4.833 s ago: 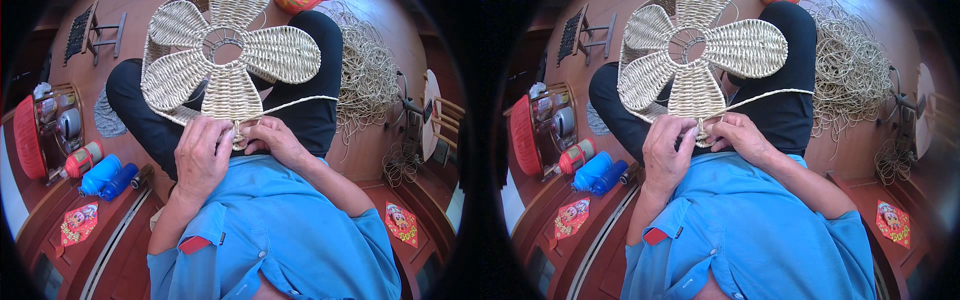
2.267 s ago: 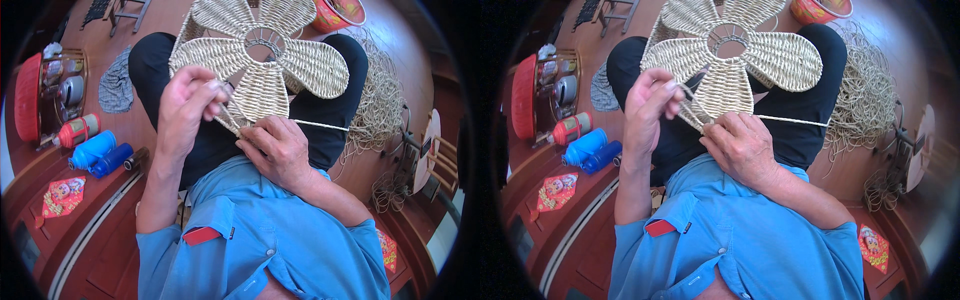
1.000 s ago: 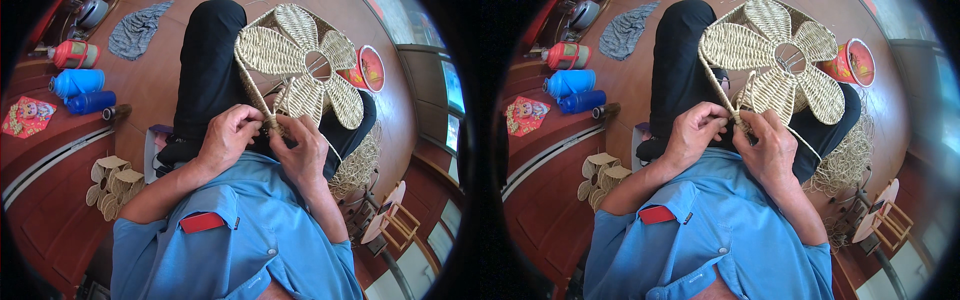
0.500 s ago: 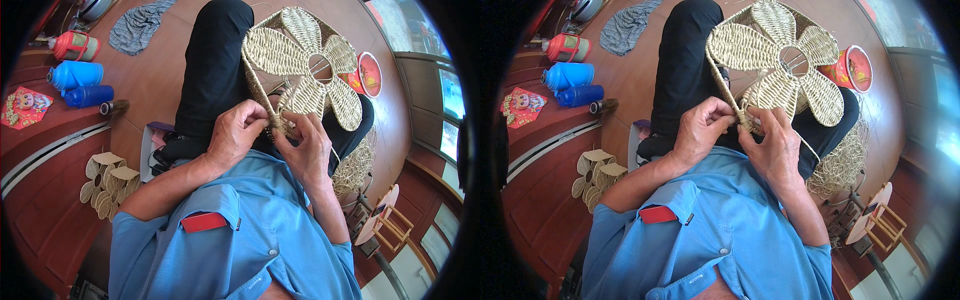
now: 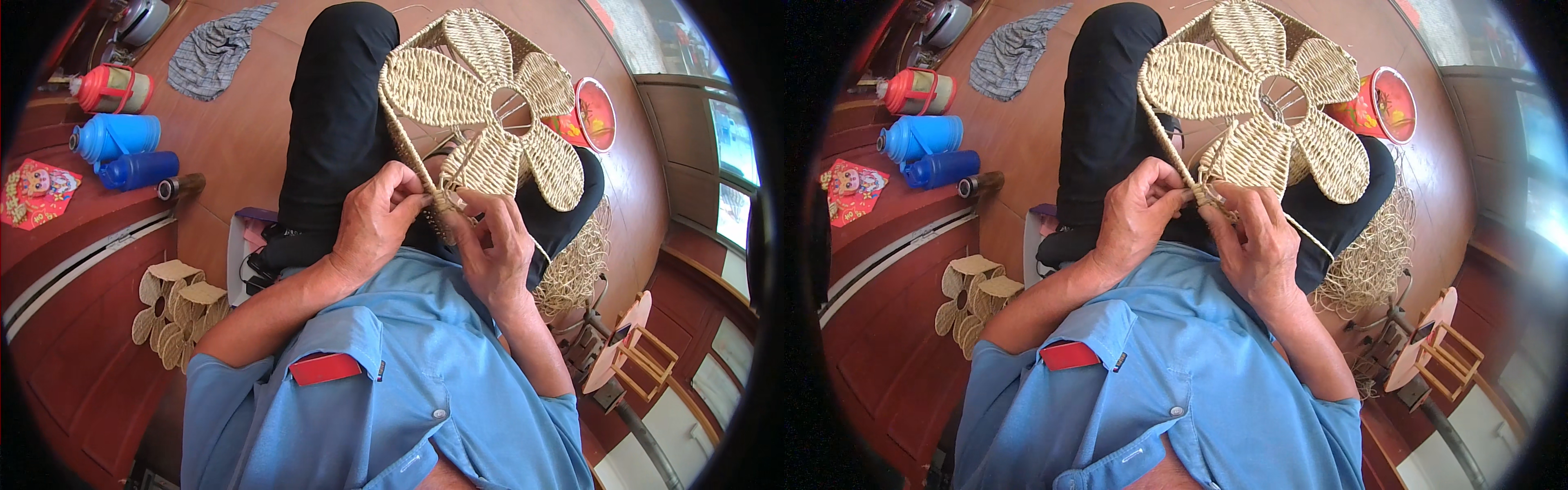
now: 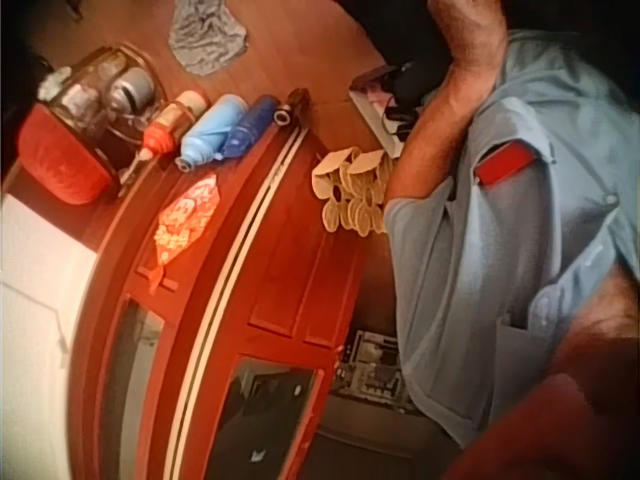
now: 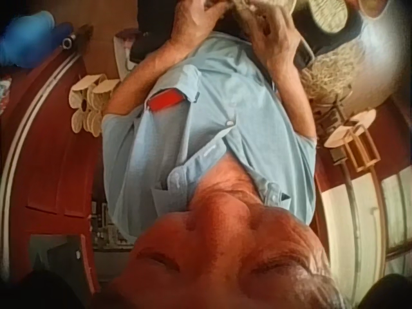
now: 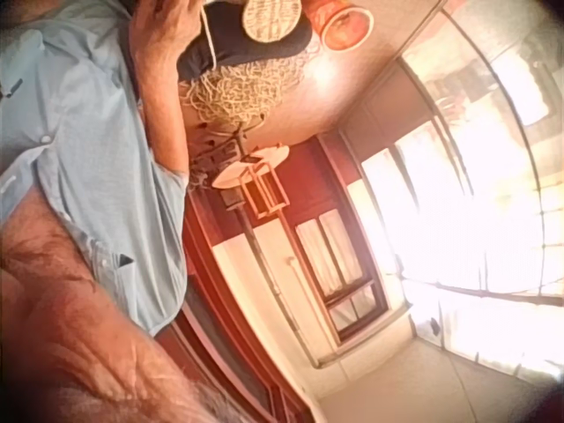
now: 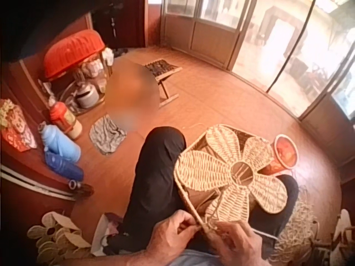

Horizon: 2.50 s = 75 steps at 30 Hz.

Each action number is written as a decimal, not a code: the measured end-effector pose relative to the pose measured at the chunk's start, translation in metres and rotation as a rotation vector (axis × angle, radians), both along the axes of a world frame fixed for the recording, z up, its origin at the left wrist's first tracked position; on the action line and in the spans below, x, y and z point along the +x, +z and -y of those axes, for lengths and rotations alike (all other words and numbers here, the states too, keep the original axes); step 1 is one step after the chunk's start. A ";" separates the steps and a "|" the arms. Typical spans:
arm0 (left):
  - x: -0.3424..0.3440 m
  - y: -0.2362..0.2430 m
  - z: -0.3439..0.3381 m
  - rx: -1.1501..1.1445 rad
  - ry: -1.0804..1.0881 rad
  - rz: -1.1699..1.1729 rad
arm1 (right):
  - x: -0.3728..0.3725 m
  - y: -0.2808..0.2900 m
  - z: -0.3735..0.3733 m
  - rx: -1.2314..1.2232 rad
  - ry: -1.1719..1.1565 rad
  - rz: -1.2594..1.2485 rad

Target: The person handweaves a large flower-shaped decorative object using strands of straw.

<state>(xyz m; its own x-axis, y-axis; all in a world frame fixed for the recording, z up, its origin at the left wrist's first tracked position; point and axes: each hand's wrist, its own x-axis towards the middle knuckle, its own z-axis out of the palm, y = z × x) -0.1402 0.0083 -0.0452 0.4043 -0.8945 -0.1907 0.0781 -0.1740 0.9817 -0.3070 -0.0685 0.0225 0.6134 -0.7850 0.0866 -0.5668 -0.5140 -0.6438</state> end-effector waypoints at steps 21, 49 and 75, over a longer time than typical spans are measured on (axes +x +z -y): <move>0.002 0.000 0.002 0.070 -0.034 0.035 | 0.015 0.001 0.021 0.049 0.002 -0.093; 0.002 -0.001 0.002 0.075 -0.001 0.048 | 0.007 -0.003 0.010 -0.008 0.179 -0.219; 0.052 0.046 0.045 0.049 -0.396 0.307 | 0.000 -0.013 -0.002 -0.020 0.072 -0.038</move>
<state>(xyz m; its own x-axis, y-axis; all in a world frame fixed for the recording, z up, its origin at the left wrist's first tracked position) -0.0881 -0.0366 0.0004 0.0798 -0.9836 -0.1620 -0.2947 -0.1785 0.9388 -0.3072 -0.0665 0.0099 0.6711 -0.7373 0.0772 -0.5523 -0.5667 -0.6115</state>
